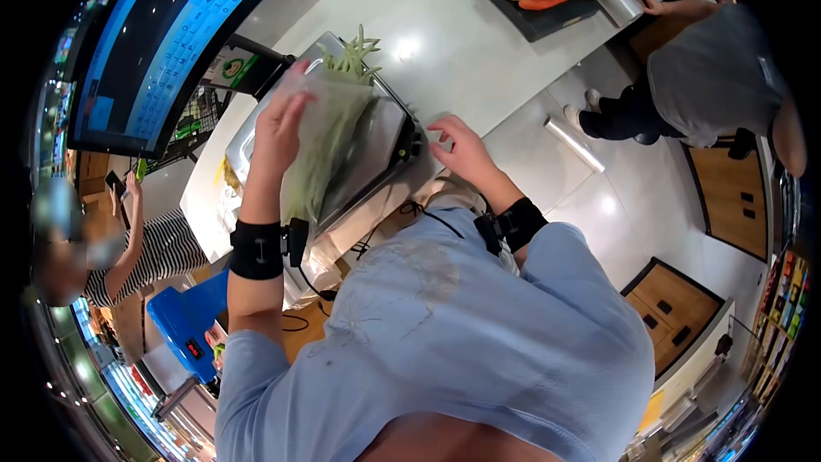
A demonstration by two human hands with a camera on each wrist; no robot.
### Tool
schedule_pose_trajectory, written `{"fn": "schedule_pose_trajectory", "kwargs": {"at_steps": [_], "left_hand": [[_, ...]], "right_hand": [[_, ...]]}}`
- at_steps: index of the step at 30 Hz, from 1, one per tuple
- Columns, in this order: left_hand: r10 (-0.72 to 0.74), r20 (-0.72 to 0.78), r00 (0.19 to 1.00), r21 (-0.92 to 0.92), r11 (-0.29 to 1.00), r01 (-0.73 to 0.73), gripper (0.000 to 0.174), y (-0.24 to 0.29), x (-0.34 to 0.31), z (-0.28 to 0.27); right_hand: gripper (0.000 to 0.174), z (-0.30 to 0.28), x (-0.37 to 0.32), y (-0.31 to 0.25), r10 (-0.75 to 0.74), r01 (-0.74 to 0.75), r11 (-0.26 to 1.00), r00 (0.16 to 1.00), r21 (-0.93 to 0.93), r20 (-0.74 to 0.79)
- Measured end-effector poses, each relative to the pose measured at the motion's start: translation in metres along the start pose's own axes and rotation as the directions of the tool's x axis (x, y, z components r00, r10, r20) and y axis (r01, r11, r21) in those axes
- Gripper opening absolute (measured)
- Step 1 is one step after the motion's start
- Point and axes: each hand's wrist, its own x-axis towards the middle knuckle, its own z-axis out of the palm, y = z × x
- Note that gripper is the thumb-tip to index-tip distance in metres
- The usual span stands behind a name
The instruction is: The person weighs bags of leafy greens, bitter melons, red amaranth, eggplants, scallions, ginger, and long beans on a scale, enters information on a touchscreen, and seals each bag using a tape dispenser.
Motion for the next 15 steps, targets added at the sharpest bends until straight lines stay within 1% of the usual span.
{"fn": "schedule_pose_trajectory", "kwargs": {"at_steps": [1,2,3,4,5,6,7,8,9,11,12,13,15], "left_hand": [[0.004,0.011,1.000,0.006,1.000,-0.004,0.022,-0.003,-0.003,0.001],[-0.177,-0.131,0.975,-0.108,0.981,0.163,0.024,-0.005,-0.006,-0.001],[-0.361,-0.248,0.899,-0.240,0.922,0.304,0.026,-0.003,-0.007,-0.005],[-0.401,-0.379,0.834,-0.258,0.911,0.321,0.040,-0.001,-0.007,-0.002],[-0.396,-0.374,0.839,-0.245,0.914,0.322,0.040,0.000,-0.007,-0.003],[-0.455,-0.309,0.835,-0.626,0.758,0.182,0.036,0.005,-0.007,-0.005],[-0.486,-0.227,0.844,-0.892,0.452,0.021,0.032,0.009,-0.006,-0.009],[-0.511,-0.306,0.803,-0.852,0.523,0.009,0.031,0.013,-0.005,-0.014],[-0.507,-0.309,0.805,-0.847,0.532,0.010,0.031,0.018,-0.006,-0.021],[-0.475,-0.350,0.808,-0.883,0.455,-0.115,0.030,0.031,-0.010,-0.038],[-0.525,-0.412,0.745,-0.879,0.444,-0.174,0.033,0.051,-0.005,-0.041],[-0.519,-0.423,0.743,-0.872,0.455,-0.179,0.033,0.056,-0.007,-0.049],[-0.458,-0.394,0.797,-0.917,0.262,-0.302,0.030,0.062,-0.012,-0.074]], "right_hand": [[0.026,0.004,-0.002,-0.003,-0.045,0.045,0.999,0.999,-0.014,0.027],[0.028,0.007,-0.003,-0.005,-0.020,0.022,0.999,0.998,-0.033,0.059],[0.028,0.011,-0.003,-0.006,-0.022,0.023,1.000,0.999,-0.021,0.049],[0.027,0.015,-0.003,-0.006,-0.061,0.063,0.996,0.998,-0.070,0.032],[0.026,0.018,-0.005,-0.006,-0.099,0.101,0.988,0.995,-0.120,0.019],[0.026,0.021,-0.006,-0.006,-0.096,0.097,0.989,0.995,-0.109,0.014],[0.024,0.024,-0.005,-0.005,-0.117,0.116,0.981,0.993,-0.153,0.005],[0.022,0.025,-0.004,-0.003,-0.140,0.137,0.971,0.990,-0.198,-0.002],[0.022,0.026,-0.002,-0.001,-0.144,0.140,0.972,0.990,-0.189,-0.005],[0.015,0.029,0.001,0.004,-0.310,0.286,0.914,0.950,-0.288,-0.037],[0.011,0.028,0.002,0.001,-0.338,0.309,0.909,0.939,-0.280,-0.060],[0.011,0.028,0.003,0.002,-0.347,0.319,0.908,0.936,-0.271,-0.059],[0.010,0.028,0.006,0.005,-0.347,0.321,0.909,0.936,-0.266,-0.055]]}}
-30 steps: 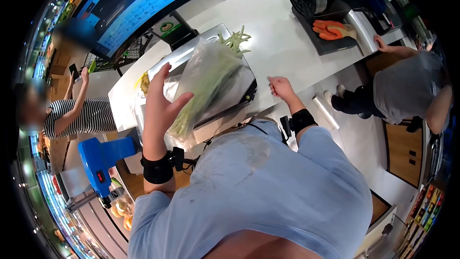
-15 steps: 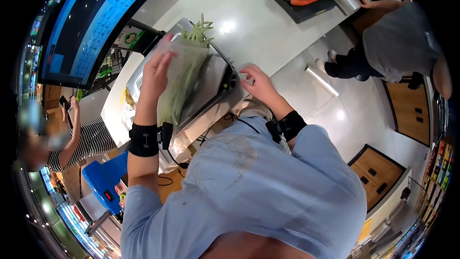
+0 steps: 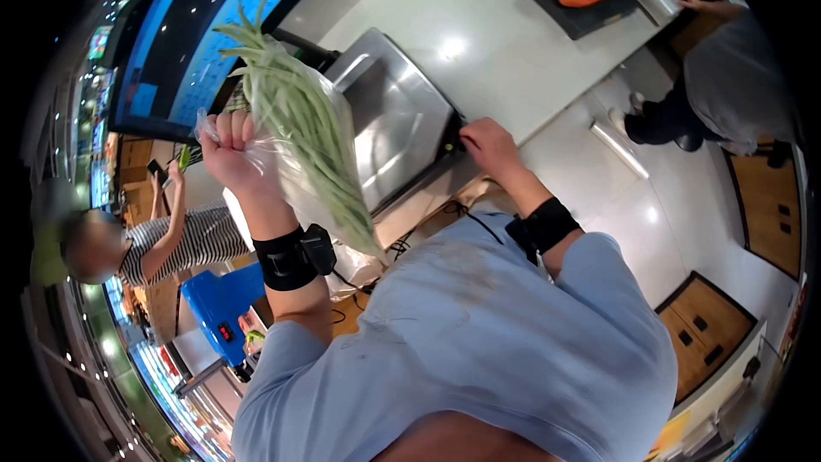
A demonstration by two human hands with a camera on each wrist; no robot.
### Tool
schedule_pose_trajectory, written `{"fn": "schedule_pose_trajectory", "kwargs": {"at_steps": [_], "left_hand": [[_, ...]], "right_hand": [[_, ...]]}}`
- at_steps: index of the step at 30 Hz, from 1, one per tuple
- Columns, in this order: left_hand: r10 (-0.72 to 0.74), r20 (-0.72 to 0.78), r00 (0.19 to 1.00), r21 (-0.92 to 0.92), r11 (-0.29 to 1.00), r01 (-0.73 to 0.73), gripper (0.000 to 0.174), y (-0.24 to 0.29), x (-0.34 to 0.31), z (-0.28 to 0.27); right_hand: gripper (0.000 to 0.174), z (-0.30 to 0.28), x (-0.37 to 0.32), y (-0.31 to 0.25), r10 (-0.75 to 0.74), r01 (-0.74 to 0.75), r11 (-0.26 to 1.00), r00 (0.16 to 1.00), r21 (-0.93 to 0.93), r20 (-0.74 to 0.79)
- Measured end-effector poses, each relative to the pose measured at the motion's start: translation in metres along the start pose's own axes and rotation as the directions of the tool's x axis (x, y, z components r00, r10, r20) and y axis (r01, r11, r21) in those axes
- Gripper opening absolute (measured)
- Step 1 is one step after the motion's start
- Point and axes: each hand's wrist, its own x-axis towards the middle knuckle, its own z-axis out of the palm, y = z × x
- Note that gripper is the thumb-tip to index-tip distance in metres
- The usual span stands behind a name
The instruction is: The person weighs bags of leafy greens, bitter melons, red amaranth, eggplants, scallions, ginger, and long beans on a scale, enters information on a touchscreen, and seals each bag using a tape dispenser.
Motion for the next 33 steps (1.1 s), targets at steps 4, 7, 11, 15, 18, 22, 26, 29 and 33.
{"fn": "schedule_pose_trajectory", "kwargs": {"at_steps": [4,7,11,15,18,22,26,29,33], "left_hand": [[0.018,0.261,0.965,-0.311,0.948,0.067,0.035,0.044,0.011,-0.007],[-0.005,0.262,0.965,-0.421,0.899,0.119,0.036,0.069,0.010,-0.001],[-0.029,0.313,0.949,-0.447,0.877,0.174,0.034,0.086,0.002,-0.001],[-0.028,0.364,0.931,-0.442,0.875,0.200,0.033,0.097,-0.010,0.001],[-0.014,0.411,0.912,-0.397,0.897,0.193,0.031,0.102,-0.028,0.014],[0.051,0.520,0.853,-0.342,0.927,0.153,0.030,0.101,-0.048,0.036],[0.205,0.501,0.841,-0.297,0.953,-0.056,0.029,0.101,-0.063,0.047],[0.247,0.491,0.835,-0.327,0.941,-0.086,0.024,0.100,-0.073,0.053],[0.291,0.483,0.826,-0.361,0.925,-0.116,0.019,0.098,-0.083,0.059]], "right_hand": [[0.008,0.014,-0.008,0.002,0.172,-0.165,0.977,0.984,0.132,-0.048],[0.006,0.035,-0.021,0.008,0.378,-0.339,0.892,0.922,0.300,-0.085],[0.009,0.032,-0.028,0.035,0.748,-0.464,0.493,0.659,0.736,-0.085],[0.009,-0.021,0.015,-0.008,0.797,-0.215,0.178,0.604,0.960,-0.012],[0.008,-0.054,0.064,-0.098,0.497,-0.098,-0.193,0.848,0.976,0.184],[0.015,-0.032,0.103,-0.207,0.131,-0.256,-0.523,0.918,0.813,0.373],[0.021,-0.001,0.120,-0.260,0.107,-0.274,-0.459,0.927,0.845,0.359],[0.029,0.008,0.117,-0.289,0.162,-0.278,-0.326,0.925,0.904,0.343],[0.044,0.015,0.112,-0.299,0.100,-0.232,-0.060,0.966,0.971,0.237]]}}
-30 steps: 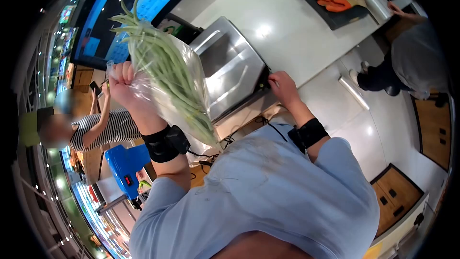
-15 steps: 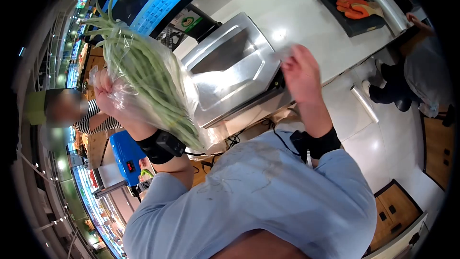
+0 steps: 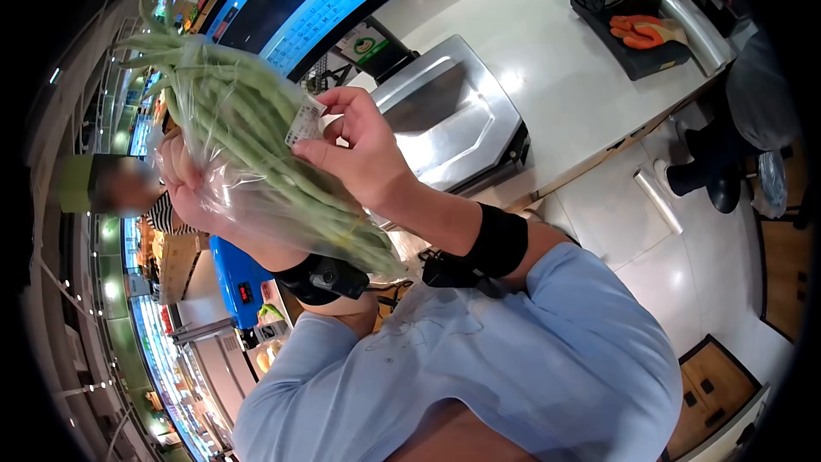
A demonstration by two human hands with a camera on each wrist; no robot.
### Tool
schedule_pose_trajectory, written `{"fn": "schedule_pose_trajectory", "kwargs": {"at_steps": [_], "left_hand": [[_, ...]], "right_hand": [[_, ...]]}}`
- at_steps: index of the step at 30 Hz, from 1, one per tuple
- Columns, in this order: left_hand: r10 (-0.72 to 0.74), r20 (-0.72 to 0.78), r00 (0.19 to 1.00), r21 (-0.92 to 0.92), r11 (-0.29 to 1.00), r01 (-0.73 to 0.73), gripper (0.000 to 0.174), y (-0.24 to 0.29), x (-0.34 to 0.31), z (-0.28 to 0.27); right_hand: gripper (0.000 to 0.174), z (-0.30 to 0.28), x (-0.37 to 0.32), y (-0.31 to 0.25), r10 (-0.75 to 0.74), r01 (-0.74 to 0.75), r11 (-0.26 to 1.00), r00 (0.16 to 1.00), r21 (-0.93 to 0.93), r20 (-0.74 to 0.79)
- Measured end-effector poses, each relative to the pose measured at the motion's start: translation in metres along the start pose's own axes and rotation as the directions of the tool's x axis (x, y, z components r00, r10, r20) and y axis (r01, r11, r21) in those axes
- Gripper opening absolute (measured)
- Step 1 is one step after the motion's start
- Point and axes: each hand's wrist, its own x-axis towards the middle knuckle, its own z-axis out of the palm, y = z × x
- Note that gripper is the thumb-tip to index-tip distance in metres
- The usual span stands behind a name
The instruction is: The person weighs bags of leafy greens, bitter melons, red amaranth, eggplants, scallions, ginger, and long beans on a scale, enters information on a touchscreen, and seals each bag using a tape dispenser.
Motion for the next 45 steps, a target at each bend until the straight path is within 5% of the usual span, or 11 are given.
{"fn": "schedule_pose_trajectory", "kwargs": {"at_steps": [10,15,18,21,27,29,32,37,40,42,45], "left_hand": [[-0.156,0.078,0.985,-0.157,0.973,0.167,0.013,0.020,-0.001,0.027],[-0.279,0.098,0.955,-0.255,0.921,0.295,0.018,0.025,-0.014,0.040],[-0.164,-0.131,0.978,0.433,0.877,0.206,0.018,0.030,-0.027,0.035],[-0.028,-0.298,0.954,0.733,0.634,0.247,0.010,0.019,-0.051,0.032],[0.083,0.137,0.987,0.845,0.510,-0.160,0.021,0.023,-0.117,0.038],[-0.020,0.466,0.885,0.811,0.409,-0.418,0.027,0.029,-0.132,0.039],[-0.043,0.446,0.894,0.798,0.473,-0.375,0.043,0.030,-0.160,0.043],[-0.130,0.272,0.954,0.874,0.448,-0.188,0.040,0.043,-0.170,0.036],[-0.049,-0.292,0.955,0.943,-0.179,0.279,0.036,0.048,-0.160,0.030],[0.042,-0.422,0.906,0.867,-0.274,0.416,0.034,0.048,-0.143,0.011],[0.057,-0.678,0.733,0.733,-0.027,0.680,0.028,0.065,-0.132,-0.011]], "right_hand": [[0.095,0.005,0.006,0.025,0.082,-0.110,0.985,0.976,0.130,0.203],[0.068,-0.007,0.035,0.037,0.427,-0.548,0.733,0.832,0.403,0.354],[0.055,-0.028,0.045,0.044,-0.028,-0.550,0.750,0.529,0.368,0.848],[0.056,-0.009,-0.001,0.023,0.566,-0.667,0.739,0.693,0.097,0.446],[0.074,-0.026,0.000,0.063,0.372,-0.805,0.499,0.533,0.320,0.760],[0.076,-0.039,-0.007,0.069,0.518,-0.776,0.566,0.599,0.280,0.611],[0.079,-0.050,-0.014,0.057,0.608,-0.790,0.613,0.473,0.000,0.638],[0.100,-0.022,-0.018,0.030,0.690,-0.522,0.649,0.098,-0.553,0.717],[0.089,-0.018,-0.012,0.066,0.412,-0.499,0.745,-0.179,-0.443,0.893],[0.080,-0.011,-0.013,0.073,0.738,-0.195,0.510,-0.400,-0.838,0.543],[0.057,0.033,-0.024,0.058,0.886,-0.238,0.390,-0.168,-0.889,0.433]]}}
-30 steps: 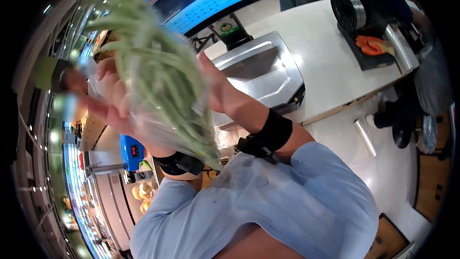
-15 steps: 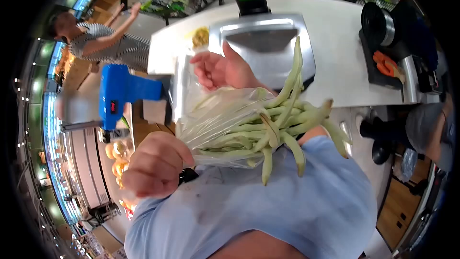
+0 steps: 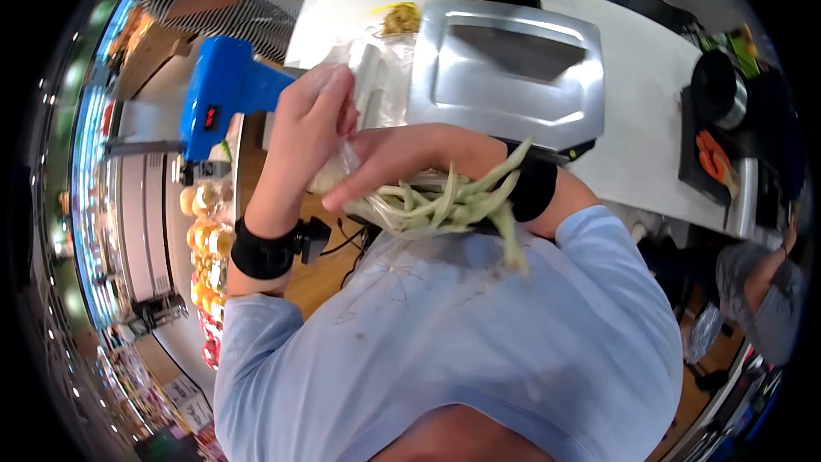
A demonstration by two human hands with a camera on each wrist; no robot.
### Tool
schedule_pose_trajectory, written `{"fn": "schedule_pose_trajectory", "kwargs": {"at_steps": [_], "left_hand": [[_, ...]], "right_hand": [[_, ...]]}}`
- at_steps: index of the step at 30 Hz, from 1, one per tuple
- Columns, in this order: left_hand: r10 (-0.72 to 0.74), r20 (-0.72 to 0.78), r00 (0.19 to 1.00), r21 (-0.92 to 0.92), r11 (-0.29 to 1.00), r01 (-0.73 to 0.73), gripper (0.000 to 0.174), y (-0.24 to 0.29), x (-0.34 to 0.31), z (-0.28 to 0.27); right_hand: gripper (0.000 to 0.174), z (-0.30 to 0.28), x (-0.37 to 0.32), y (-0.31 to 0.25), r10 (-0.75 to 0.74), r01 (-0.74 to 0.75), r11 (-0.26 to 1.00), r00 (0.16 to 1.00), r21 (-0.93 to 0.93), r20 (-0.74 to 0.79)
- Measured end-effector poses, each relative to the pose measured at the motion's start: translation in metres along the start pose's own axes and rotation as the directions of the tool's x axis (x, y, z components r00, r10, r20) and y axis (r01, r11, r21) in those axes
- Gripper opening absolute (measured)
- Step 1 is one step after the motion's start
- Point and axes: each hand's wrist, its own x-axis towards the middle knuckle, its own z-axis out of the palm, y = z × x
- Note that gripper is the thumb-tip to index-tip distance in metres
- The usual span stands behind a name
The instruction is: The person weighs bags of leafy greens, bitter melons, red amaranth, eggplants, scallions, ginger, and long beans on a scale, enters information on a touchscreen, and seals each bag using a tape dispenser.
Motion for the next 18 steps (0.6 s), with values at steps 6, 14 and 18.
{"fn": "schedule_pose_trajectory", "kwargs": {"at_steps": [6,14,18], "left_hand": [[-0.318,-0.039,0.947,-0.407,0.871,0.275,0.017,-0.029,0.010,-0.065],[0.130,0.519,0.845,0.846,0.061,-0.529,0.080,-0.009,-0.051,-0.105],[-0.273,0.300,0.914,0.950,0.170,-0.261,0.071,0.002,-0.068,-0.138]], "right_hand": [[0.041,-0.006,0.061,0.025,-0.273,0.293,0.932,0.955,0.213,-0.121],[0.014,-0.005,0.124,0.033,-0.562,0.517,0.661,0.821,-0.544,0.098],[0.023,0.002,0.165,0.009,-0.515,0.604,0.723,0.795,-0.337,0.320]]}}
